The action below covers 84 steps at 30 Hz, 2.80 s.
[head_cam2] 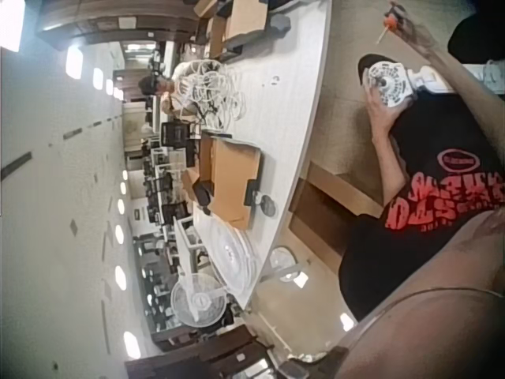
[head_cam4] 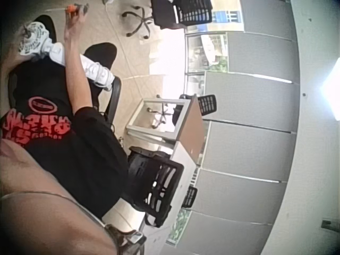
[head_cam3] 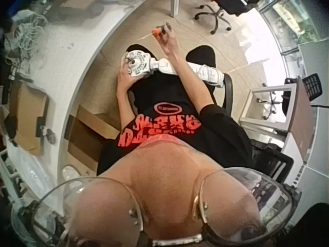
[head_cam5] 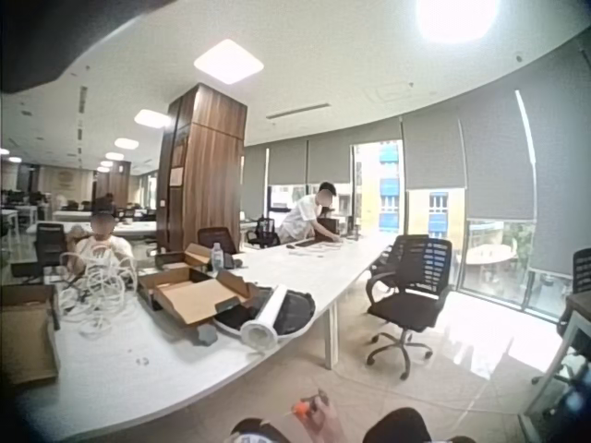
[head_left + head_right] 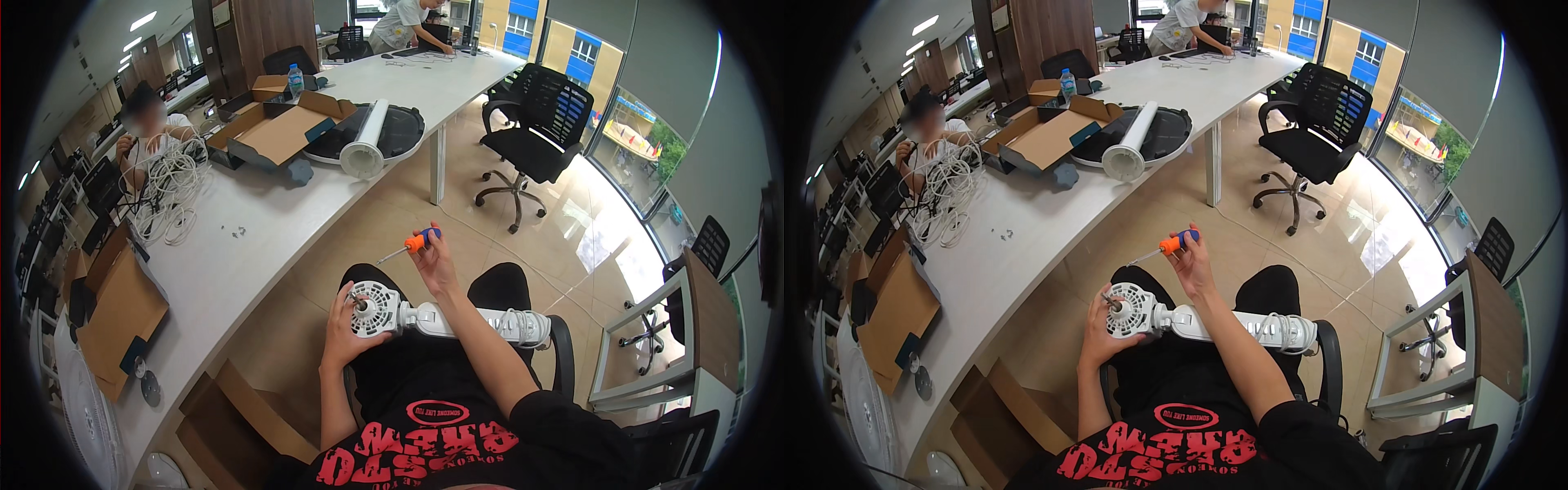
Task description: Assembling the motor housing of an electric fan using a screwdriver.
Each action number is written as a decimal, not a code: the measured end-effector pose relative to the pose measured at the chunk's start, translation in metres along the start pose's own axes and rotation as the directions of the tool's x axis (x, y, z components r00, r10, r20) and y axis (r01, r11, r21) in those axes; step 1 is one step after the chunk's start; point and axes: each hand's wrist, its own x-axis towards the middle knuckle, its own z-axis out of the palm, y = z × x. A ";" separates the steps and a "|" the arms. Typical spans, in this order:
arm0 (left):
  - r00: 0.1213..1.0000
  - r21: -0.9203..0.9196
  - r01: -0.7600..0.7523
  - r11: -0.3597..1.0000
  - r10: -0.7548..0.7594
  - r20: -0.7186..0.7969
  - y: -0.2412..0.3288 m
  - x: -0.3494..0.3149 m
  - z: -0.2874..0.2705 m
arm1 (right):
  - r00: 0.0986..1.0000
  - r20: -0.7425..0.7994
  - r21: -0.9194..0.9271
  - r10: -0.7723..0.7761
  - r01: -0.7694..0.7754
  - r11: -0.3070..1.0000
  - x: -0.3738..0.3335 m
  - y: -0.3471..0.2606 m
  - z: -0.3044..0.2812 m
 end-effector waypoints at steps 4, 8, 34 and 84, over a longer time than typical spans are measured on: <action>1.000 -0.004 0.014 1.000 -0.014 -0.004 -0.001 0.000 0.000 | 0.999 -0.037 -0.005 0.000 0.000 1.000 0.000 0.000 0.000; 1.000 -0.022 0.020 1.000 -0.020 -0.001 -0.001 0.000 -0.001 | 1.000 0.005 -0.002 0.001 -0.001 1.000 0.001 0.001 -0.001; 1.000 0.024 -0.020 1.000 0.020 -0.006 -0.004 0.000 0.002 | 1.000 -0.026 -0.024 0.011 -0.011 1.000 0.004 0.000 -0.005; 0.997 -0.035 -0.055 0.998 0.057 0.051 -0.009 -0.003 0.001 | 0.949 0.293 -0.021 -0.115 0.127 0.992 -0.015 0.019 0.277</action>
